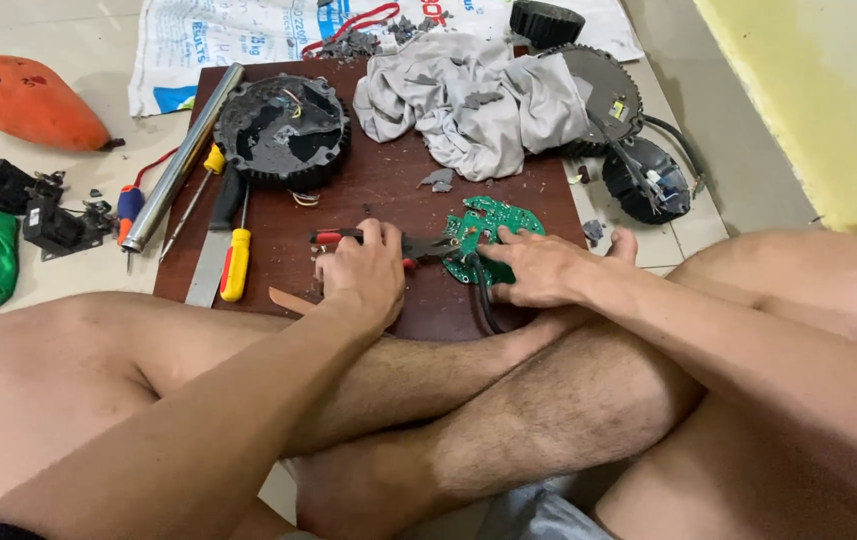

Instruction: A person sitting on the floor uses pliers to cut and strip wires on a green circuit board as part of an assembly or repair process.

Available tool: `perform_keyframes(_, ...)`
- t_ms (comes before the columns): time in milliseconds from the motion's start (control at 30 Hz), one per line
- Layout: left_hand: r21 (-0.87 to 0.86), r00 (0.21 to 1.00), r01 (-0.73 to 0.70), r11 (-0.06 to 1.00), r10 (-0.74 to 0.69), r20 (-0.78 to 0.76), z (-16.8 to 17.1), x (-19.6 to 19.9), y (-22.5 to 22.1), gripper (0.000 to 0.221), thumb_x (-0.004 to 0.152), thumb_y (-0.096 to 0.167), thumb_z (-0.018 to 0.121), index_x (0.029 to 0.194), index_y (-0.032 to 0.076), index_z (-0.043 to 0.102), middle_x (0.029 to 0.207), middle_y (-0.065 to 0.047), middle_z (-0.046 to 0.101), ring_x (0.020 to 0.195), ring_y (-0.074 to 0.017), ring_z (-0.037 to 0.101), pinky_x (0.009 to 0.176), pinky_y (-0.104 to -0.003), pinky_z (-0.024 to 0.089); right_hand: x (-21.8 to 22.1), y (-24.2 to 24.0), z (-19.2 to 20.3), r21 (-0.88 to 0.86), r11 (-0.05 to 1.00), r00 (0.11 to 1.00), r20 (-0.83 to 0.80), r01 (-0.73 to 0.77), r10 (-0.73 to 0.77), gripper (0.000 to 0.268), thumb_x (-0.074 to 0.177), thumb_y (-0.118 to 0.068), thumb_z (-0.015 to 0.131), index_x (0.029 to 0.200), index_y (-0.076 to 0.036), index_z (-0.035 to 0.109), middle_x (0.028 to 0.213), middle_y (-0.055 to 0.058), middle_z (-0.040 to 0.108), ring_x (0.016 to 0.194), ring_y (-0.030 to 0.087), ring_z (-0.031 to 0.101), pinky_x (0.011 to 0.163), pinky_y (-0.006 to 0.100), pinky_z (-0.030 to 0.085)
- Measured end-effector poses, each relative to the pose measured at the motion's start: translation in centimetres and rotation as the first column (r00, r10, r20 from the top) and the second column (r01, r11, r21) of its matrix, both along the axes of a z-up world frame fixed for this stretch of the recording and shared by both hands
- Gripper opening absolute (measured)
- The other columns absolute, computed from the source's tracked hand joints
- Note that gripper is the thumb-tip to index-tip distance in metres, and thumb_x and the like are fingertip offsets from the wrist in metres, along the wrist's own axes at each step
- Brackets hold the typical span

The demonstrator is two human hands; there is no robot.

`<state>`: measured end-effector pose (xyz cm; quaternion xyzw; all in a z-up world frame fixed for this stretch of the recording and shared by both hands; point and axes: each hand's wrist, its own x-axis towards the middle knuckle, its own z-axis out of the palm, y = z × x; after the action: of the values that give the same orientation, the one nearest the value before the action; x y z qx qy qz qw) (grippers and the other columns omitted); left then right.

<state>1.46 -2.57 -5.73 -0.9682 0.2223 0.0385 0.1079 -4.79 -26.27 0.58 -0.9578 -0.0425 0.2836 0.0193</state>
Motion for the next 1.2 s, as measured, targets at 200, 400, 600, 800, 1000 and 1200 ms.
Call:
perform_keyframes(200, 0.443, 0.972, 0.209, 0.872, -0.235, 0.004, 4.7, -2.4, -1.4, 0.047, 0.108, 0.027, 0.028, 0.143, 0.005, 0.051, 0.126, -0.011, 0.062, 0.117, -0.0333, 0.052, 0.089, -0.054, 0.036, -0.5, 0.9, 1.5, -0.036, 0.999, 1.0, -0.024, -0.002, 0.001, 0.078, 0.095, -0.055, 0.062, 0.165, -0.034, 0.037, 0.172, 0.013, 0.032, 0.157, 0.04, 0.033, 0.124, 0.056, 0.038)
perform_keyframes(400, 0.171, 0.984, 0.164, 0.972, -0.172, 0.037, -1.3, 0.8, -0.6, 0.041, 0.108, 0.031, 0.036, 0.112, -0.003, 0.058, 0.091, -0.019, 0.054, 0.09, -0.0479, 0.06, 0.066, -0.069, 0.048, -0.3, 0.7, 0.7, -0.025, 1.0, 0.999, -0.041, -0.014, 0.013, 0.08, 0.095, -0.056, 0.063, 0.166, -0.032, 0.034, 0.173, 0.016, 0.029, 0.158, 0.041, 0.031, 0.125, 0.057, 0.038)
perform_keyframes(600, 0.073, 0.874, -0.055, 0.996, 0.083, -0.478, 1.5, 2.0, -4.6, 0.032, 0.088, 0.029, 0.064, 0.11, 0.012, 0.08, 0.086, -0.012, 0.078, 0.083, -0.0365, 0.078, 0.063, -0.06, 0.062, 0.6, -0.6, -1.7, -0.022, 0.999, 0.996, -0.07, -0.05, 0.048, 0.083, 0.096, -0.052, 0.06, 0.169, -0.034, 0.025, 0.174, 0.016, 0.024, 0.158, 0.042, 0.028, 0.123, 0.059, 0.037)
perform_keyframes(800, -0.026, 0.172, -0.569, 0.822, 0.088, -0.981, 5.4, 3.9, -1.6, 0.025, 0.093, 0.008, 0.054, 0.115, -0.003, 0.055, 0.069, -0.015, 0.062, 0.061, -0.033, 0.07, 0.061, -0.058, 0.063, -4.3, 6.4, 14.7, -0.018, 0.996, 0.971, -0.224, 0.082, -0.084, 0.073, 0.103, -0.03, 0.049, 0.17, -0.018, 0.023, 0.175, 0.024, 0.015, 0.161, 0.047, 0.02, 0.131, 0.058, 0.027)
perform_keyframes(1000, 0.045, 0.029, -0.641, 0.766, 0.083, -0.996, 7.1, 4.7, -0.5, 0.016, 0.095, 0.011, 0.061, 0.103, -0.004, 0.06, 0.076, -0.016, 0.071, 0.07, -0.0334, 0.076, 0.076, -0.062, 0.063, -3.5, 4.6, 12.5, 0.024, 0.996, 0.981, -0.177, 0.082, -0.077, 0.071, 0.1, -0.04, 0.052, 0.168, -0.028, 0.032, 0.175, 0.021, 0.017, 0.159, 0.047, 0.021, 0.13, 0.057, 0.027)
perform_keyframes(1200, -0.005, 0.098, -0.589, 0.808, 0.065, -0.993, 6.1, 4.9, 0.5, 0.024, 0.091, 0.013, 0.069, 0.111, 0.0, 0.065, 0.079, -0.01, 0.071, 0.069, -0.0272, 0.075, 0.072, -0.051, 0.066, -3.4, 4.3, 11.3, 0.047, 0.992, 0.98, -0.17, 0.115, -0.105, 0.068, 0.104, -0.043, 0.053, 0.167, -0.028, 0.032, 0.176, 0.019, 0.015, 0.161, 0.045, 0.017, 0.132, 0.057, 0.022)
